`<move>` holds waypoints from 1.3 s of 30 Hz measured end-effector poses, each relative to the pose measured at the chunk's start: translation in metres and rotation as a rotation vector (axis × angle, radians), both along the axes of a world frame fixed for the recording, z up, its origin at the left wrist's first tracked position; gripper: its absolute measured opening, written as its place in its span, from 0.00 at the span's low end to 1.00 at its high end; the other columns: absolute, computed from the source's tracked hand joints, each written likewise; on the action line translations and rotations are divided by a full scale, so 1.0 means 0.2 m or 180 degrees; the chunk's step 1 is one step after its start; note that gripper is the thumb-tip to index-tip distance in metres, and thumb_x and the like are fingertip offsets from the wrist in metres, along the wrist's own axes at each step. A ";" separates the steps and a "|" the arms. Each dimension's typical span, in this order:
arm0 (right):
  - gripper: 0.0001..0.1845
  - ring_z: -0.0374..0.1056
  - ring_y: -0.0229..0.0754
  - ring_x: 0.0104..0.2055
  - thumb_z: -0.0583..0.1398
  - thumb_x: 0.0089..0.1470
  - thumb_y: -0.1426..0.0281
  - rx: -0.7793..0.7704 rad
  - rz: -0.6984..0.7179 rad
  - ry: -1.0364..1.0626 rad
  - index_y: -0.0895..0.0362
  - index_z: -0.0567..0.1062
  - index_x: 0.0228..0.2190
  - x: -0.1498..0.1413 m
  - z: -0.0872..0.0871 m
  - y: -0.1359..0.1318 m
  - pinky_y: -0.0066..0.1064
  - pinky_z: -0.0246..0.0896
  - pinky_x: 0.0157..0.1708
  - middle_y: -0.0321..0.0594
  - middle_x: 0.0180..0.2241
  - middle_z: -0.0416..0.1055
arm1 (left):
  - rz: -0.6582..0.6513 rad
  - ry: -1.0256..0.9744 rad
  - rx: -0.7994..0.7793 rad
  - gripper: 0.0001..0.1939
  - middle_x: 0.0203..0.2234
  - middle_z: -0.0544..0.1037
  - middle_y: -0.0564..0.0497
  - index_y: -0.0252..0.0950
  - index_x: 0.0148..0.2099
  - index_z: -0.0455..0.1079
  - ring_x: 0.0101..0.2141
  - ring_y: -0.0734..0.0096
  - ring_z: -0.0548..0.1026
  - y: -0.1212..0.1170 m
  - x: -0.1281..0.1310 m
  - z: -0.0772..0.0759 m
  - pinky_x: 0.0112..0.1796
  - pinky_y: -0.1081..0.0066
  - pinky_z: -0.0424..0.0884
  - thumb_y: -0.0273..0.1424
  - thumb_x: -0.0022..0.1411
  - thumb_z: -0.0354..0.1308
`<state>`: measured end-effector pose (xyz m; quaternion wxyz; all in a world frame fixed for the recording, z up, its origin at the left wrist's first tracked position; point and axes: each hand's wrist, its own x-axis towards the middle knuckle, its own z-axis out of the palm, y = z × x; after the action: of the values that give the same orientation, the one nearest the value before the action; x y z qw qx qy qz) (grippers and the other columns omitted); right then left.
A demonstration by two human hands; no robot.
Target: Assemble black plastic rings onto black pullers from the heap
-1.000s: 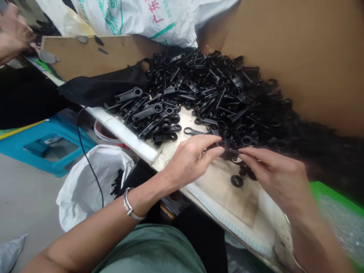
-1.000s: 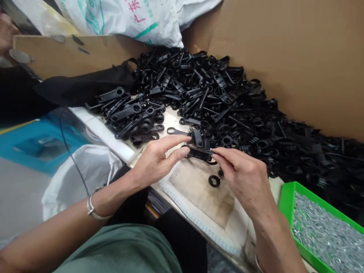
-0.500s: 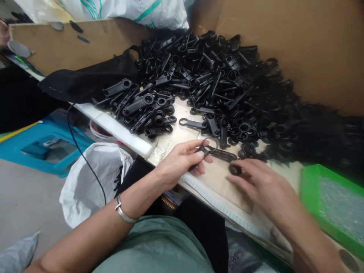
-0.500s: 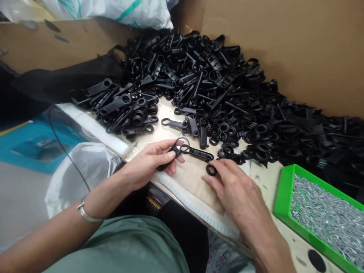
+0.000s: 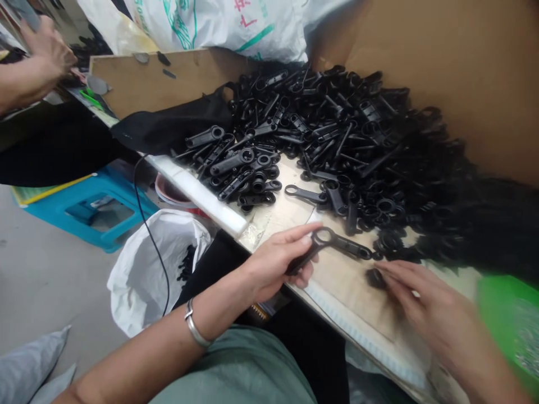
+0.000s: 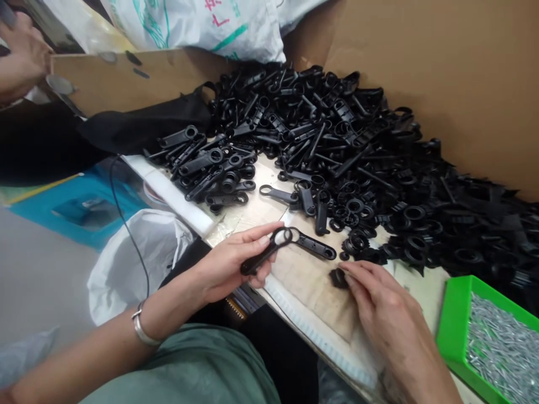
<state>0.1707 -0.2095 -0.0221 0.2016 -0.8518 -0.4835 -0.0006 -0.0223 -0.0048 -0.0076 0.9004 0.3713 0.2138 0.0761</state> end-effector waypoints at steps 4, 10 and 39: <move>0.29 0.77 0.54 0.46 0.49 0.65 0.47 0.0051 0.0202 -0.0232 0.52 0.82 0.42 -0.05 -0.03 -0.01 0.45 0.75 0.46 0.42 0.48 0.78 | -0.0091 -0.0076 -0.0528 0.19 0.25 0.64 0.55 0.35 0.58 0.71 0.21 0.81 0.63 0.00 -0.01 -0.01 0.22 0.80 0.56 0.35 0.67 0.59; 0.31 0.78 0.53 0.37 0.52 0.62 0.41 0.0081 0.0288 -0.0166 0.52 0.82 0.40 -0.07 0.01 -0.01 0.43 0.77 0.34 0.42 0.42 0.79 | 0.0019 -0.0254 -0.0403 0.37 0.31 0.64 0.60 0.50 0.61 0.68 0.18 0.92 0.50 -0.01 -0.03 0.03 0.20 0.80 0.45 0.29 0.51 0.75; 0.09 0.75 0.41 0.43 0.65 0.62 0.74 0.1557 0.0730 -0.0688 0.66 0.79 0.43 -0.37 0.14 0.37 0.30 0.71 0.49 0.49 0.43 0.77 | -0.0357 -0.0260 0.2297 0.28 0.51 0.75 0.47 0.42 0.68 0.58 0.59 0.56 0.67 -0.07 -0.06 0.01 0.58 0.58 0.65 0.26 0.68 0.49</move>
<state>0.0961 -0.1356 0.0066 0.3471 -0.7127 -0.5808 -0.1851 -0.0334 -0.0183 -0.0051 0.7220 0.6728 0.1163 0.1119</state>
